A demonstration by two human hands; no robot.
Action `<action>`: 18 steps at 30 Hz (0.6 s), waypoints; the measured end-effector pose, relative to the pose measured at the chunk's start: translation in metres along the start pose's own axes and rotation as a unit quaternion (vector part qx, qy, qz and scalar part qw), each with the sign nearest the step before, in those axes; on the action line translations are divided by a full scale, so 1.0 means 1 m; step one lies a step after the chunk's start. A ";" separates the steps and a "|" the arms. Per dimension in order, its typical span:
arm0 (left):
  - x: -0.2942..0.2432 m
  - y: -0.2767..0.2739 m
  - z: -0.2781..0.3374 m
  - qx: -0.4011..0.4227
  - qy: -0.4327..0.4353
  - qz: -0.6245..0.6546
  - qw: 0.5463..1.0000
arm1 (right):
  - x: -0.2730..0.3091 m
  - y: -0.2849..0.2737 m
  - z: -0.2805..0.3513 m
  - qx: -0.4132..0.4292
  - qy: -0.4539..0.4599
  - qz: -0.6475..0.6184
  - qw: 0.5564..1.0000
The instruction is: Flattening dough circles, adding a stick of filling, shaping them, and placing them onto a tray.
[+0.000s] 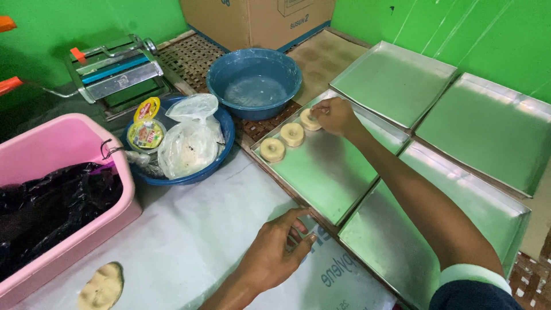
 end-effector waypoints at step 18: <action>0.023 -0.006 0.073 -0.132 0.223 0.012 0.966 | -0.116 0.008 -0.057 -0.344 -0.186 0.088 0.916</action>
Point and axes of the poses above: each hand's wrist, its own z-axis away from the middle knuckle, its own y-axis out of the palm, x = y × z, the point moved 2 cm from there along -z, towards the middle knuckle, and after that the axes turned 4 degrees about -x, right-handed, at the moved point
